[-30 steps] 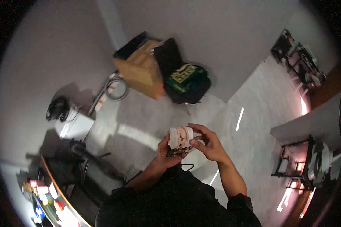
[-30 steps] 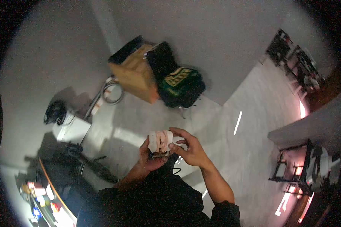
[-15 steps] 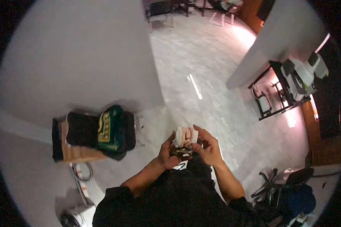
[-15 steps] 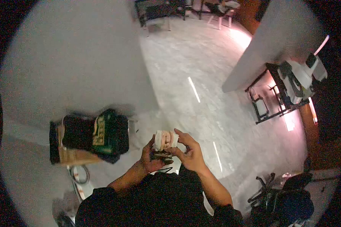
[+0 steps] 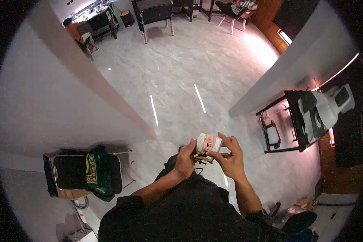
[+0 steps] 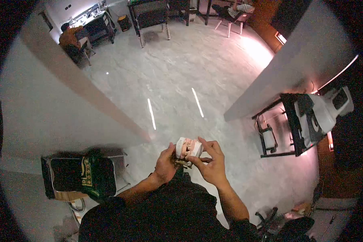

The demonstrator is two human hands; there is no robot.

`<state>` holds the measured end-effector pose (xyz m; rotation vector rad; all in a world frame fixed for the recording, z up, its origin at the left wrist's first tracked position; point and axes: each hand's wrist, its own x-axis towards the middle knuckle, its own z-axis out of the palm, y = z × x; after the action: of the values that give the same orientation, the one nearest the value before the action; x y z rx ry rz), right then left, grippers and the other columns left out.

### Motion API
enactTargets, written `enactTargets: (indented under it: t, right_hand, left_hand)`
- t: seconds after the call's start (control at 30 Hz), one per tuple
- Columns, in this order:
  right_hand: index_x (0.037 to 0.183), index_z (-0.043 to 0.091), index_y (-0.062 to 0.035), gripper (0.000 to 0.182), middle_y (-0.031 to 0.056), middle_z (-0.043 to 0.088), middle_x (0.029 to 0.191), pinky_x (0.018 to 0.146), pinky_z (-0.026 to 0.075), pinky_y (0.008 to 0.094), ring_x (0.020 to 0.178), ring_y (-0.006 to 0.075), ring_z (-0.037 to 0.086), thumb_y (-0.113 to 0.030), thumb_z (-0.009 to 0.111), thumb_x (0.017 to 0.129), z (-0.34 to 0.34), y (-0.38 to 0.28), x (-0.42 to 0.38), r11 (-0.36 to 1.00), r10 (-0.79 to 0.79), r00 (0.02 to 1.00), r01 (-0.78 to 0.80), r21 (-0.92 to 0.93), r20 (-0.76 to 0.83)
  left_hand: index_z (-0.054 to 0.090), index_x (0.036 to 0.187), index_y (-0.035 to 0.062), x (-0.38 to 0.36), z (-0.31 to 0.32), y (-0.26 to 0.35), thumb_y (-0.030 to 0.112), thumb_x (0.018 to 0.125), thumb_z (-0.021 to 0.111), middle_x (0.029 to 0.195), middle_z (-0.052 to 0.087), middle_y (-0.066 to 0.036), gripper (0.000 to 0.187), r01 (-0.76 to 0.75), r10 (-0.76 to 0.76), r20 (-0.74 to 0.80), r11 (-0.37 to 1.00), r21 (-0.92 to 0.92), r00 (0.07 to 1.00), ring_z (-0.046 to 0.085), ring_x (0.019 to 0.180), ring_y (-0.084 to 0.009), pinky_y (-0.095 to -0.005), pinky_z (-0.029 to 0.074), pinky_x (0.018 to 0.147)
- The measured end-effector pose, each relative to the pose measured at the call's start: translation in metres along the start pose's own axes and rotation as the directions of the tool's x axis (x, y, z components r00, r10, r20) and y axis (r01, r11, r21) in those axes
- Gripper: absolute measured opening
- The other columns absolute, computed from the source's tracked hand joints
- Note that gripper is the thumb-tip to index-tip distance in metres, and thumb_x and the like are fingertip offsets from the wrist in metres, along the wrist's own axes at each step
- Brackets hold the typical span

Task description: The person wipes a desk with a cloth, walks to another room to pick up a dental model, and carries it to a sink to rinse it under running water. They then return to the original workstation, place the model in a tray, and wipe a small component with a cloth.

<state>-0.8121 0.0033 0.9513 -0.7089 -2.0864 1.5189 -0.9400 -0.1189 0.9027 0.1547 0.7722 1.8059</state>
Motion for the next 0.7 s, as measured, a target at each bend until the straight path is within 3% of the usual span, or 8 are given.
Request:
enactTargets:
  t: [0.03, 0.17, 0.37, 0.47, 0.5, 0.6, 0.63, 0.7]
  right_hand:
    - [0.134, 0.057, -0.0049, 0.063, 0.0077, 0.05, 0.109, 0.076, 0.063, 0.0315, 0.101, 0.0159, 0.06, -0.017, 0.083, 0.078, -0.008, 0.007, 0.035, 1.0, 0.008, 1.0, -0.008, -0.019, -0.006]
    - [0.132, 0.059, -0.0045, 0.064, 0.0079, 0.05, 0.109, 0.077, 0.064, 0.0323, 0.1, 0.0176, 0.061, -0.017, 0.086, 0.074, -0.02, 0.022, 0.146, 0.999, 0.011, 0.999, -0.013, -0.043, -0.048]
    - [0.128, 0.061, -0.0026, 0.062, 0.0084, 0.051, 0.108, 0.077, 0.064, 0.0322, 0.1, 0.0187, 0.062, -0.018, 0.086, 0.074, -0.032, 0.0, 0.289, 0.993, -0.01, 0.997, 0.001, -0.114, -0.079]
    - [0.123, 0.063, -0.0008, 0.058, 0.0086, 0.051, 0.108, 0.076, 0.064, 0.0325, 0.098, 0.0188, 0.063, -0.018, 0.087, 0.073, -0.007, -0.016, 0.356, 0.989, -0.057, 0.995, 0.044, -0.142, -0.087]
    - [0.122, 0.063, -0.0011, 0.058, 0.0083, 0.051, 0.108, 0.075, 0.064, 0.0316, 0.098, 0.0184, 0.063, -0.017, 0.087, 0.072, 0.0, -0.013, 0.376, 0.99, -0.068, 0.993, 0.056, -0.128, -0.093]
    - [0.121, 0.064, -0.0022, 0.058, 0.0082, 0.052, 0.107, 0.073, 0.064, 0.0299, 0.097, 0.0176, 0.063, -0.017, 0.088, 0.07, 0.023, -0.009, 0.451, 0.986, -0.148, 0.986, 0.14, -0.095, -0.078]
    - [0.121, 0.064, -0.0026, 0.058, 0.0083, 0.052, 0.107, 0.072, 0.064, 0.0295, 0.097, 0.0174, 0.063, -0.017, 0.088, 0.069, 0.033, -0.007, 0.472, 0.984, -0.16, 0.985, 0.155, -0.086, -0.063]
    - [0.12, 0.065, -0.0035, 0.059, 0.0085, 0.053, 0.106, 0.071, 0.064, 0.0292, 0.096, 0.0174, 0.063, -0.018, 0.089, 0.069, 0.055, -0.006, 0.522, 0.974, -0.218, 0.976, 0.218, -0.059, 0.006]
  left_hand:
    - [0.053, 0.131, -0.0014, 0.03, 0.014, 0.015, 0.031, 0.103, 0.041, 0.109, 0.063, -0.007, 0.044, -0.078, 0.073, 0.07, 0.994, 0.078, 0.995, 0.062, 0.099, -0.0167, -0.0319, 0.048, 0.09]
    - [0.046, 0.135, -0.0026, 0.138, 0.005, 0.049, 0.025, 0.1, 0.045, 0.113, 0.061, -0.008, 0.045, -0.073, 0.066, 0.144, 0.996, 0.047, 0.987, 0.062, 0.097, -0.0153, -0.0315, 0.05, 0.087]
    - [0.049, 0.131, -0.0038, 0.271, 0.014, 0.12, 0.017, 0.098, 0.051, 0.106, 0.063, -0.007, 0.039, -0.134, 0.104, 0.124, 0.955, 0.263, 0.987, 0.061, 0.091, -0.0115, -0.0266, 0.051, 0.078]
    - [0.049, 0.132, -0.0041, 0.316, -0.01, 0.173, 0.019, 0.098, 0.052, 0.107, 0.062, -0.007, 0.041, -0.128, 0.089, 0.116, 0.911, 0.392, 0.989, 0.061, 0.092, -0.0116, -0.0264, 0.051, 0.079]
    - [0.046, 0.135, -0.0035, 0.333, -0.014, 0.189, 0.02, 0.097, 0.054, 0.114, 0.061, -0.008, 0.045, -0.166, 0.115, 0.172, 0.93, 0.327, 0.978, 0.06, 0.097, -0.0125, -0.026, 0.05, 0.082]
    - [0.044, 0.139, -0.0022, 0.381, -0.03, 0.22, 0.02, 0.098, 0.053, 0.122, 0.059, -0.009, 0.047, -0.31, 0.288, 0.142, 0.935, 0.172, 0.947, 0.059, 0.106, -0.0145, -0.0282, 0.049, 0.088]
    - [0.044, 0.139, -0.0016, 0.393, -0.041, 0.234, 0.018, 0.098, 0.052, 0.126, 0.058, -0.011, 0.047, -0.31, 0.288, 0.143, 0.935, 0.171, 0.947, 0.056, 0.114, -0.0172, -0.0311, 0.046, 0.096]
    - [0.044, 0.14, -0.0017, 0.418, -0.063, 0.261, 0.018, 0.097, 0.052, 0.127, 0.057, -0.011, 0.048, -0.352, 0.341, 0.098, 0.927, 0.131, 0.935, 0.056, 0.116, -0.0185, -0.0326, 0.044, 0.099]
